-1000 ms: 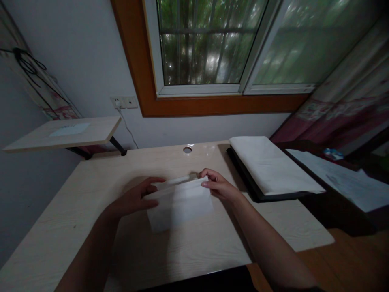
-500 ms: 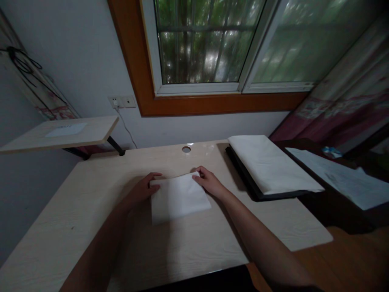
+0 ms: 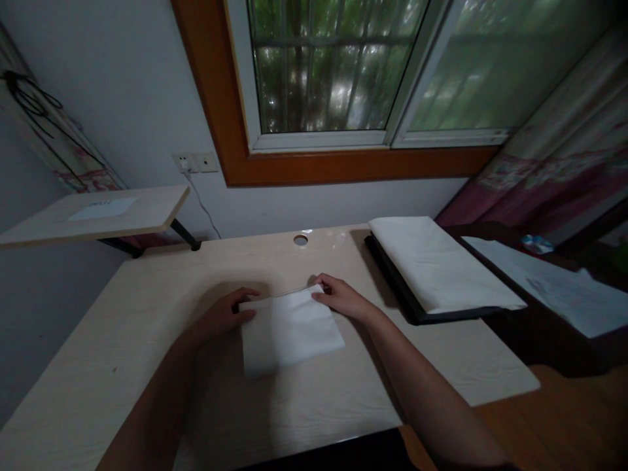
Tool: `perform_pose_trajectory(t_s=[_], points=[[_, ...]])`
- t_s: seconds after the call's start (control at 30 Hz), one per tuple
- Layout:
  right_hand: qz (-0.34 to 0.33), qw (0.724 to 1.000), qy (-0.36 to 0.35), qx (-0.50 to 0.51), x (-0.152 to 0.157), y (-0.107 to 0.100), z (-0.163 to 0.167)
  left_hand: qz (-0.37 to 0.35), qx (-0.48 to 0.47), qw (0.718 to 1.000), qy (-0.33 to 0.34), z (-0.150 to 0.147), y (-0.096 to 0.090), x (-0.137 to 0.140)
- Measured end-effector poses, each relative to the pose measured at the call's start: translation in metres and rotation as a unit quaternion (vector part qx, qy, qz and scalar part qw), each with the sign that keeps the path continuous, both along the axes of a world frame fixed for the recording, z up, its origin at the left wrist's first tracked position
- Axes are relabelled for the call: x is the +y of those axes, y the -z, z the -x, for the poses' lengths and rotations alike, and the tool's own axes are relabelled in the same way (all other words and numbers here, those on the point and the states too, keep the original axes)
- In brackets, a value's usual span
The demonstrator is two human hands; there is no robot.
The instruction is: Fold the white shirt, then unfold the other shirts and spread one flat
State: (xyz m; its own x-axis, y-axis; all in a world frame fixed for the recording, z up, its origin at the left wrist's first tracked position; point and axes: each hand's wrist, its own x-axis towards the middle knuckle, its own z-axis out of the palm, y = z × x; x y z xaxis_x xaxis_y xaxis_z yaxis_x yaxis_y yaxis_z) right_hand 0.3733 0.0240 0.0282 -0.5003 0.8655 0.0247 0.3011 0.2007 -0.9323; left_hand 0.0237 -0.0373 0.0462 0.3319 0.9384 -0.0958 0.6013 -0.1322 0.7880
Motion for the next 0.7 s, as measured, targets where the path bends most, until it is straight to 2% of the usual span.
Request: perform_pose_trajectory(t_s=[0.07,0.23,0.33,0.57,0.7], points=[[-0.009,1.0,0.003,-0.003,0.0,0.001,0.001,-0.009,0.014,1.0,-0.012,0.001,0.003,-0.001],[-0.084,0.996,0.011,-0.032,0.001,0.004,0.005,-0.055,0.055,0.997,-0.011,0.001,0.012,-0.001],[-0.078,0.997,-0.002,-0.021,0.001,0.003,0.004,-0.063,0.054,0.997,-0.006,0.002,0.017,0.0],[-0.059,0.998,0.0,-0.02,0.001,0.004,-0.001,-0.023,0.005,1.0,-0.002,0.006,0.024,0.002],[-0.058,0.998,-0.007,-0.021,0.002,0.007,-0.001,-0.035,0.037,0.999,0.008,0.006,0.021,0.002]])
